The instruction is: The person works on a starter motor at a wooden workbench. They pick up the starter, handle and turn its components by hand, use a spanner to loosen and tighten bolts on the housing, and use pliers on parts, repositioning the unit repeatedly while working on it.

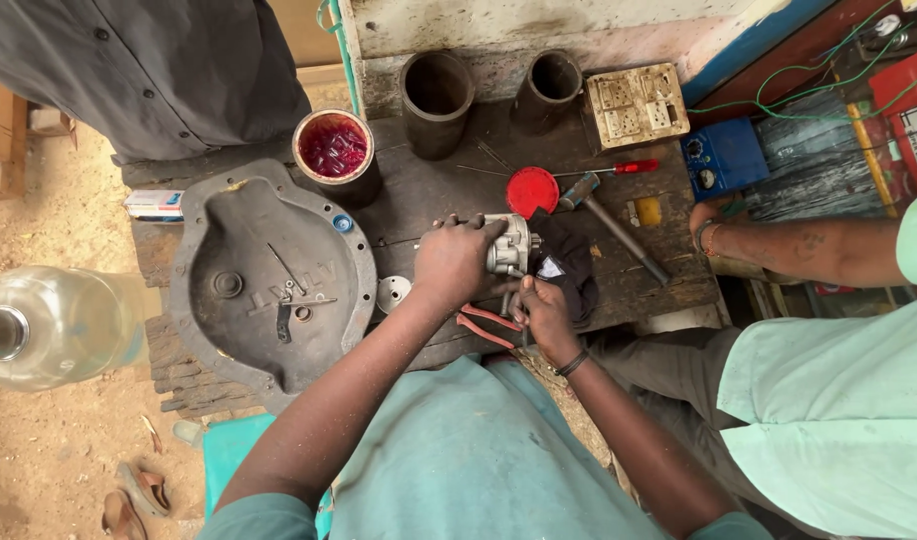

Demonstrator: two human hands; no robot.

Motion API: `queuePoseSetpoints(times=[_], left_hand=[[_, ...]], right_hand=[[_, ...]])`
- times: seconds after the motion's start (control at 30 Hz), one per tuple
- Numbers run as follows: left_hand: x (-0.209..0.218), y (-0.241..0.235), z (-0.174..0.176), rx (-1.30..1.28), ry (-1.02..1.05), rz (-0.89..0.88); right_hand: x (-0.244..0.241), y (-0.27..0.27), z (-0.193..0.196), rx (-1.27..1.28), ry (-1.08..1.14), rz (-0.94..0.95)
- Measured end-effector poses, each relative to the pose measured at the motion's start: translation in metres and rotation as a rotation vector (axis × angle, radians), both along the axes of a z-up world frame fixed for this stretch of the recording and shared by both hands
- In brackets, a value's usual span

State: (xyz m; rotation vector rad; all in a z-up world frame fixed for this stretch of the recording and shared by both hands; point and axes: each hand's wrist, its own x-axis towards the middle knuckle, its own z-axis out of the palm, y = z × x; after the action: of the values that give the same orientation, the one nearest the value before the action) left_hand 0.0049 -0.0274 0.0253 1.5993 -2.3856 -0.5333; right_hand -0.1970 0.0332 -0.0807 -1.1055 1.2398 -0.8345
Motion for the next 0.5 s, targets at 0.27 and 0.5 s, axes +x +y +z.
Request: queuePoseSetpoints(times=[0.27,0.5], left_hand=[[-0.002,0.004,-0.048,-0.211,0.054,0.000],[-0.001,-0.005,-0.025,-0.071,0.048,0.042]], right_hand=[[-0.033,-0.019,0.015,0.939,-0.767,-0.125],[-0.013,-0.006,0.042,0.688,-0.560,-0.260]])
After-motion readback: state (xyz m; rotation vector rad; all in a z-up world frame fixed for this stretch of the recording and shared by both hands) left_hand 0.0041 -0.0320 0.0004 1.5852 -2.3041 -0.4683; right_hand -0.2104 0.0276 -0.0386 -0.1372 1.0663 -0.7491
